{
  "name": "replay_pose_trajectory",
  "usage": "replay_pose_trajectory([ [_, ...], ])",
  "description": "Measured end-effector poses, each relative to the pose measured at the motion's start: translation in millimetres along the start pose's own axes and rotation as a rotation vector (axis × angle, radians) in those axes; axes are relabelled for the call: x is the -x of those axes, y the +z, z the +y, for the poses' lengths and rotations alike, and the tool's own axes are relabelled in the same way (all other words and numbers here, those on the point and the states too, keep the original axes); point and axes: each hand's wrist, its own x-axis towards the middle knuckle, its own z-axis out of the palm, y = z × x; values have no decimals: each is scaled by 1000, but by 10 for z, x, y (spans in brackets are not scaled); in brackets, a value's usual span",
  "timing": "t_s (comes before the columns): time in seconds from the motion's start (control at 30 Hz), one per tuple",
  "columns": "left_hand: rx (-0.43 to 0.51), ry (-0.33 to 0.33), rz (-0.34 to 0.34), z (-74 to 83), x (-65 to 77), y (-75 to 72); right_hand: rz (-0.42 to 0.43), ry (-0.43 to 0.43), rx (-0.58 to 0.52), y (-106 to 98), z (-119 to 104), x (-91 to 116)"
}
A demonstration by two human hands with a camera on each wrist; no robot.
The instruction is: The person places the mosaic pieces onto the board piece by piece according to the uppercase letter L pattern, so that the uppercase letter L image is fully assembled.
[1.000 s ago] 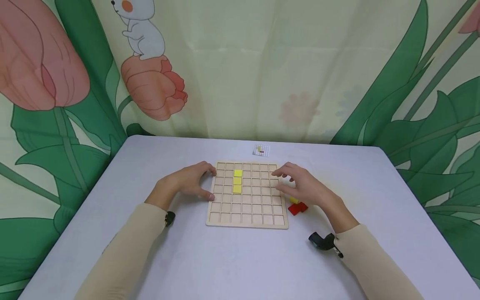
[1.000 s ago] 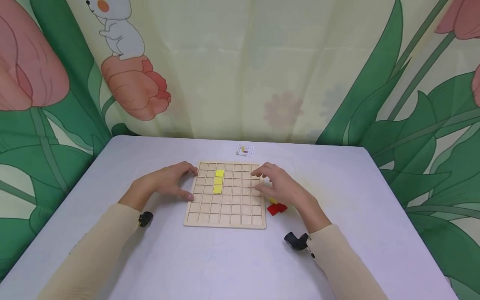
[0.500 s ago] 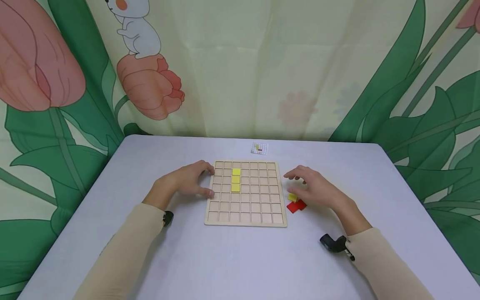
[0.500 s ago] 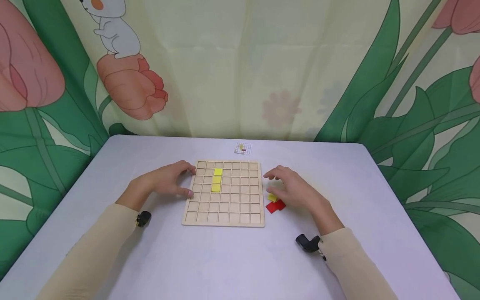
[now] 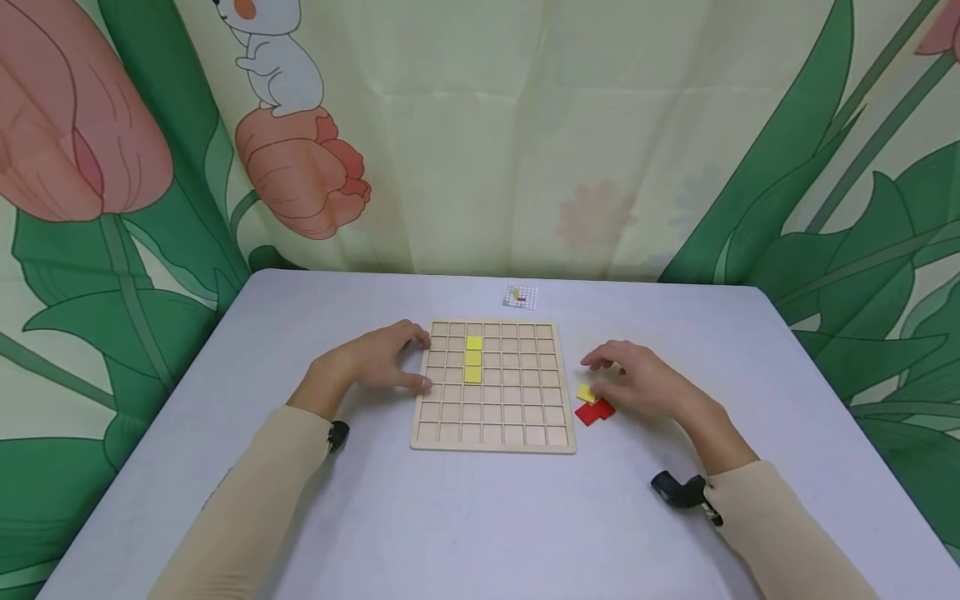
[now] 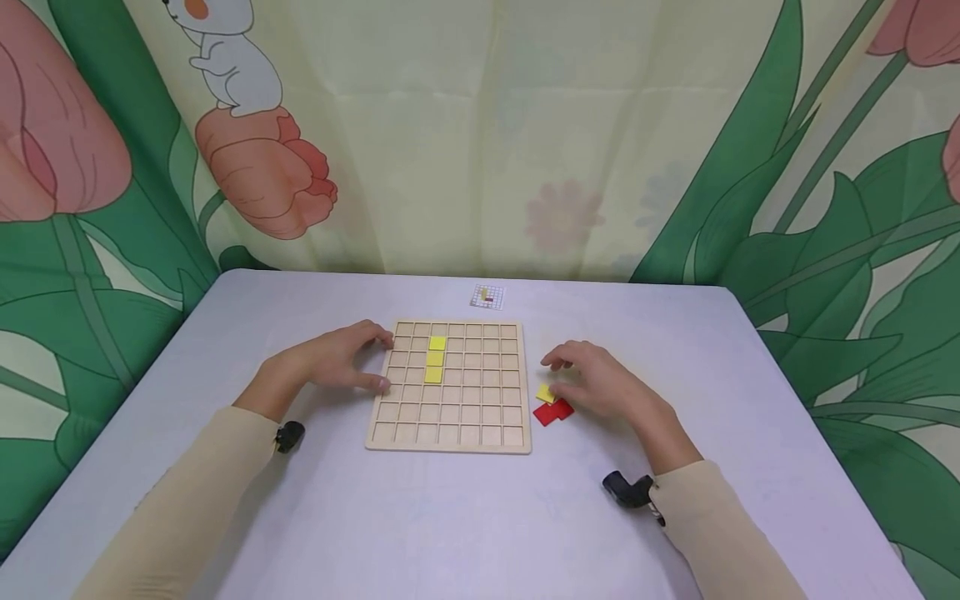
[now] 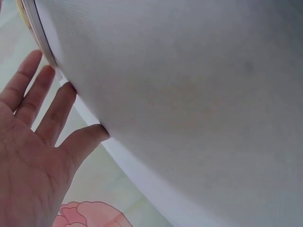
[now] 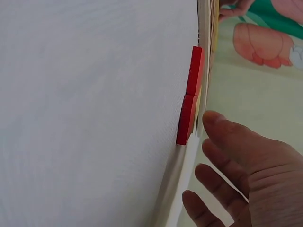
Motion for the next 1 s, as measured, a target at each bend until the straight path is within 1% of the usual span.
replay_pose_trajectory([
  [0.27,-5,-10,0,24,-4,6,-18,-15,-8,34,27,17],
  [0.43,-14,-27,-9,11,-2,11,-43,-2,-9,59,13,15],
  [0.67,-9,2,3,-12,-15,7,22,14,52,58,37,15],
  [0.87,-3,12,5,-15,-8,-6,26,57,91,58,38,18],
  [1.0,2,16,4,-21,-7,-4,34,54,116,58,46,9],
])
